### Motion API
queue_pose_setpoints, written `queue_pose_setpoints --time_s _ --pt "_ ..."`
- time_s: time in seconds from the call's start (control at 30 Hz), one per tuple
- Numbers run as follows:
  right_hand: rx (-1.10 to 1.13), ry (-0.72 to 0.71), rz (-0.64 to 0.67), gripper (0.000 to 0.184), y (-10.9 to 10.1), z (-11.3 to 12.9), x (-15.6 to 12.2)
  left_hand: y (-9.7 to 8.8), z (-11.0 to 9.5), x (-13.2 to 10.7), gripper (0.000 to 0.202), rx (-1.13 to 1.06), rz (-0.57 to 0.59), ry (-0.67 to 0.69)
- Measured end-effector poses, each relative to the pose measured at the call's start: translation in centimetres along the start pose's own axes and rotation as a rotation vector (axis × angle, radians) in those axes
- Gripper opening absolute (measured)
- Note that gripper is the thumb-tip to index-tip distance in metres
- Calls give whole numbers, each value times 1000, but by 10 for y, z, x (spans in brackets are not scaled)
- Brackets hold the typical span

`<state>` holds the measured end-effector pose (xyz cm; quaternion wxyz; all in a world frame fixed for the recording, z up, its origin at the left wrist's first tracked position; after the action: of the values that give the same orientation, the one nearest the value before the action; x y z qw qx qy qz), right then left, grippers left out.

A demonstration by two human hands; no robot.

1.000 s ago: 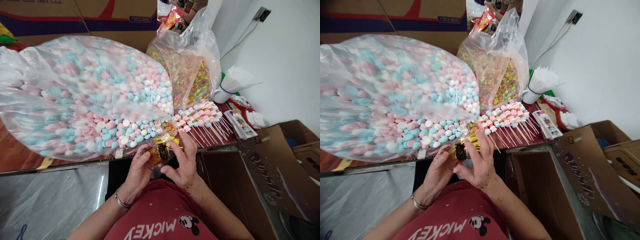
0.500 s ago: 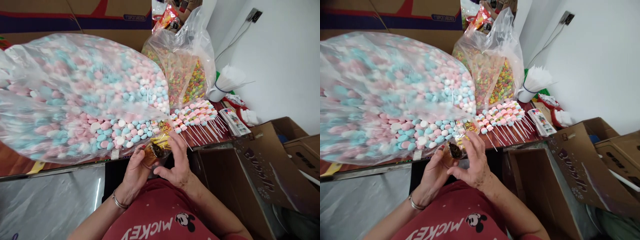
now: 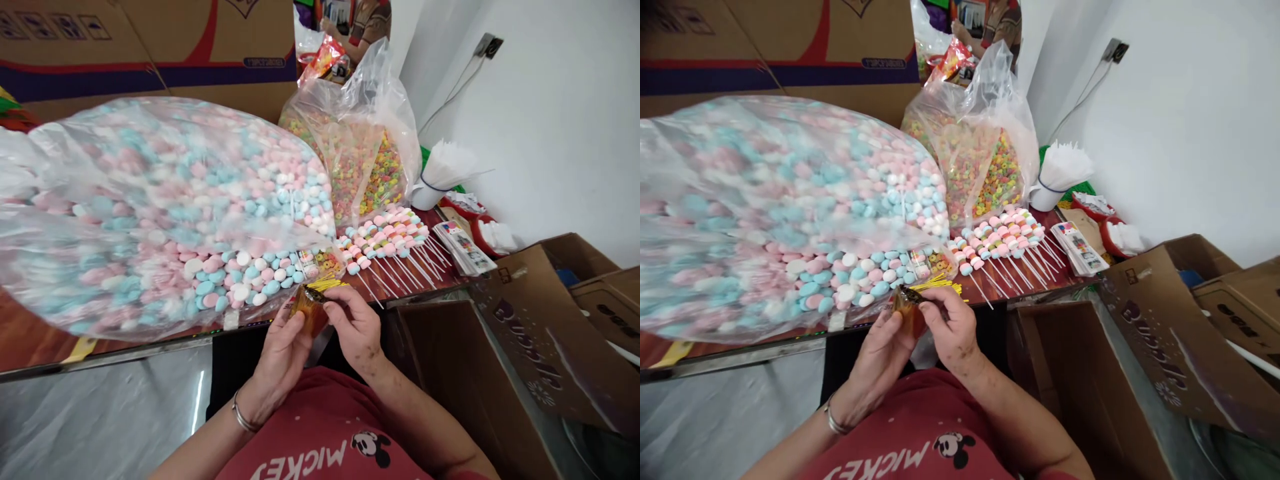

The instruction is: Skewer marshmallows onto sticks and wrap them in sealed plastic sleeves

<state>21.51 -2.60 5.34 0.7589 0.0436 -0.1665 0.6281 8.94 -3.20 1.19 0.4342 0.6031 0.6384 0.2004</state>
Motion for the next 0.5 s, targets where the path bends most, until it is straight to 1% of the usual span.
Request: queue_pose_setpoints --time_s 0.07,0.13,0.2,0.27,0.3,0.4,0.5 --pt "8 15 -12 11 -5 -2 4 0 -5 1 35 66 24 -26" --pt "25 29 6 10 -9 -4 8 2 -15 3 36 171 81 -35" --pt "57 47 60 9 -13 -5 11 6 -27 6 35 272 154 -9" --pt "81 59 124 8 -14 -4 12 11 -35 8 33 347 183 34" --pt "83 61 146 8 -14 -4 11 12 -38 9 32 378 175 52" --pt "61 52 166 9 -13 -3 9 14 -38 12 26 435 99 87" --pt "29 -17 182 11 -12 -1 7 15 -34 13 27 434 40 89"
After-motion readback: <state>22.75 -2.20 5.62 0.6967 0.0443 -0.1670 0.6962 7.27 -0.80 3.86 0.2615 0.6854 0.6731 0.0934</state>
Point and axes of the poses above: each hand's wrist, its own x-axis towards the middle knuckle, its own y-axis out of the palm, z = x × y, the point moved 2 cm from there along x, towards the middle knuckle, and after that the axes turned 2 degrees about y, right-handed, at the moved point
